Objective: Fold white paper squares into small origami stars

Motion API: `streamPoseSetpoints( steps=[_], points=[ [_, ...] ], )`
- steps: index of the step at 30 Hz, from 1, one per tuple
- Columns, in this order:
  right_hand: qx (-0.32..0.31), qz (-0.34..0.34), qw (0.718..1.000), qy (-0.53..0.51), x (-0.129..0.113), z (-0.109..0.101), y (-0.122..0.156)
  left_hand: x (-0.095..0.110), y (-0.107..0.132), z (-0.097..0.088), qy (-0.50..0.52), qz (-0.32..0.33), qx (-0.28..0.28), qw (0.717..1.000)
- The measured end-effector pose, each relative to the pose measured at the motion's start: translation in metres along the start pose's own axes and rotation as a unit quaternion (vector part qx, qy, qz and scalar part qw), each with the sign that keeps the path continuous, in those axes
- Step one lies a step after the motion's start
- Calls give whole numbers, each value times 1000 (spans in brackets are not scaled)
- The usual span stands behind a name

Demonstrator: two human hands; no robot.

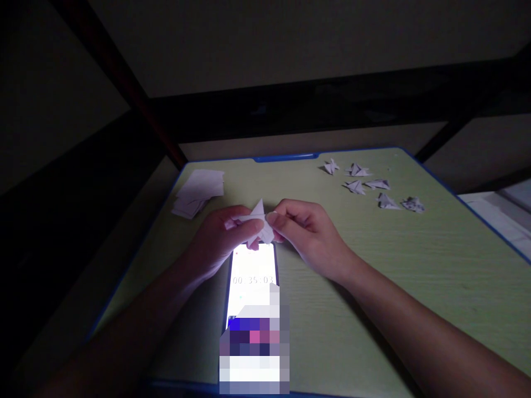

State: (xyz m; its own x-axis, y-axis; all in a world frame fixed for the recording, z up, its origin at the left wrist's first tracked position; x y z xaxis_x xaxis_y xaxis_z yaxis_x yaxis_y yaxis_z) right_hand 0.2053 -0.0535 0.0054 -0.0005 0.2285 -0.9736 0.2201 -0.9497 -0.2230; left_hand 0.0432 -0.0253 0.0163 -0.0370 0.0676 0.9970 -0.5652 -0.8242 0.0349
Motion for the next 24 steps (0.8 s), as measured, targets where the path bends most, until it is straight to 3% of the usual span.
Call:
streamPoseSetpoints(
  steps=[9, 19, 24],
  points=[
    [15, -6, 1000, -15, 3, 1, 0, -2, 0, -1, -21, 8, -2, 1000],
    [-4, 33, 999, 3, 1, 4, -1, -3, -2, -4, -18, 8, 61, 998],
    [4, 41, 999, 23, 2, 4, -2, -2, -2, -4, -42, 12, 66, 997]
  ],
)
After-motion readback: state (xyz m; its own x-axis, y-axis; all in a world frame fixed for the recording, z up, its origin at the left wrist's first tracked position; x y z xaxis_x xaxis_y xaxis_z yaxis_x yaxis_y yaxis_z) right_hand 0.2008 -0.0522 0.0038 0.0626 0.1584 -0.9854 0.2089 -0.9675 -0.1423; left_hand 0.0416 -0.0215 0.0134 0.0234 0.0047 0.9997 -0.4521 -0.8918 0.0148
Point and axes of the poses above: each hand's wrist, its own y-axis away from the middle knuckle, its own z-axis out of the palm, x = y × z, the point moved 1 cm from there along -y, towards the middle knuckle, and after that the axes turned 2 degrees about -x, right-handed, at the moved point
